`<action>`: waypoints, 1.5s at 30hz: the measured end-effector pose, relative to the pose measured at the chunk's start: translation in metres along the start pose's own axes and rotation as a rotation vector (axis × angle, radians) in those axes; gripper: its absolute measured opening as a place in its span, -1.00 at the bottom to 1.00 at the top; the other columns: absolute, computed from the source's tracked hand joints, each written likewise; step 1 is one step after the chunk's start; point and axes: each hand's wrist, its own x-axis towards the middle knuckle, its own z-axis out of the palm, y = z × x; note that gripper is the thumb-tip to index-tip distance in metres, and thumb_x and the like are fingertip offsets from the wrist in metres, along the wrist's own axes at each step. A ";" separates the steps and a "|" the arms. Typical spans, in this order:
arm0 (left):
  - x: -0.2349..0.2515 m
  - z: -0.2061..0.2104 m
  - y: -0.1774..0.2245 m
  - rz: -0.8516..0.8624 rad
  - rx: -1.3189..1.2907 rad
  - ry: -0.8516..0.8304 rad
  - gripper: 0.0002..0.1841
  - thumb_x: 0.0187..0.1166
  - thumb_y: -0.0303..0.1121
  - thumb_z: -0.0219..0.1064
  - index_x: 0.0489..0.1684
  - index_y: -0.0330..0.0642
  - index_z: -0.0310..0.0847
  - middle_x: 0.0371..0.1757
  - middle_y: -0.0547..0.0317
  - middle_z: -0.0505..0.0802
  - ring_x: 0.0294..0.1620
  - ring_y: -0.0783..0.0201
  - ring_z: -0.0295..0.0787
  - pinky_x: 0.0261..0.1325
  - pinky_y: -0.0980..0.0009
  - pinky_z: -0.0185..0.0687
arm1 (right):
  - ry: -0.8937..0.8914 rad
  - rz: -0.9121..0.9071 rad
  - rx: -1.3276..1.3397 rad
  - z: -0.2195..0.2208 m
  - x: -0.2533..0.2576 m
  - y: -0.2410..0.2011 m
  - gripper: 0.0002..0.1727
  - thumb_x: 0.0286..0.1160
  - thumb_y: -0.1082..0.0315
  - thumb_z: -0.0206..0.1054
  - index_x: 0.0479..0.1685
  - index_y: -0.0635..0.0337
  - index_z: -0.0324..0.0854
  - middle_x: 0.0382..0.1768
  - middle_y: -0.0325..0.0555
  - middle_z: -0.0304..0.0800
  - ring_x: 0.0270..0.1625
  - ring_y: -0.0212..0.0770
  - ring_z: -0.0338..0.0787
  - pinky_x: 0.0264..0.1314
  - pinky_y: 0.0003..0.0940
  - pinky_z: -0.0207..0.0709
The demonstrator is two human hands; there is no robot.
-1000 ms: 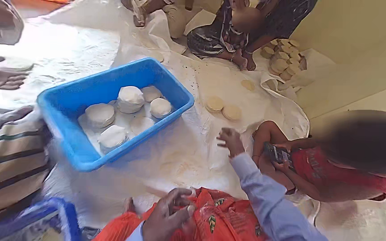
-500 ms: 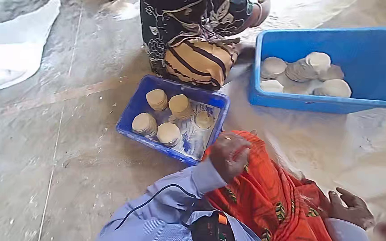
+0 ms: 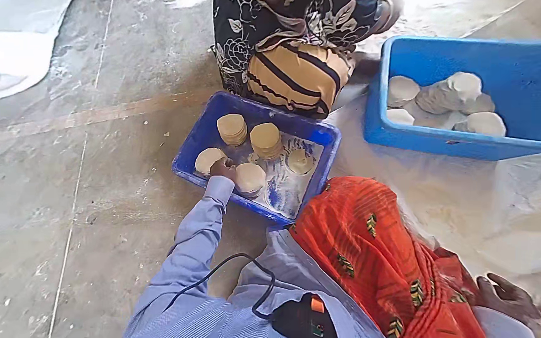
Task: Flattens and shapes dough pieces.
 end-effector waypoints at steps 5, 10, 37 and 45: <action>0.023 -0.001 -0.012 -0.034 -0.101 -0.165 -0.57 0.67 -0.20 0.40 0.34 -0.34 0.67 0.34 -0.28 0.76 0.46 -0.13 0.64 0.60 -0.10 0.37 | 0.004 0.007 -0.058 0.001 0.001 0.003 -0.52 0.68 0.21 0.26 0.49 0.26 0.60 0.42 0.31 0.67 0.45 0.08 0.68 0.59 -0.08 0.40; 0.022 0.002 0.002 0.237 0.030 -0.240 -0.48 0.55 -0.31 0.50 0.43 -0.41 0.57 0.39 -0.34 0.72 0.49 -0.17 0.61 0.64 -0.09 0.36 | 0.018 0.008 -0.081 0.003 0.005 0.011 -0.54 0.67 0.19 0.28 0.45 0.21 0.64 0.43 0.25 0.69 0.44 0.09 0.70 0.58 -0.05 0.41; 0.037 0.010 0.056 1.009 0.870 -0.517 -0.76 0.28 -0.41 0.65 -0.14 -0.23 0.85 0.24 -0.25 0.79 0.61 -0.37 0.38 0.62 -0.33 0.19 | 0.028 0.081 -0.021 0.003 0.002 0.008 -0.53 0.68 0.16 0.31 0.47 0.21 0.62 0.46 0.37 0.62 0.52 0.24 0.60 0.64 0.10 0.32; 0.034 0.006 0.043 0.966 0.689 -0.477 -0.77 0.39 -0.49 0.56 -0.03 -0.30 0.80 0.16 -0.35 0.80 0.40 -0.39 0.58 0.55 -0.28 0.30 | 0.026 0.023 -0.001 0.006 0.005 0.019 -0.52 0.67 0.10 0.30 0.47 0.15 0.61 0.40 0.42 0.63 0.46 0.32 0.62 0.57 0.28 0.33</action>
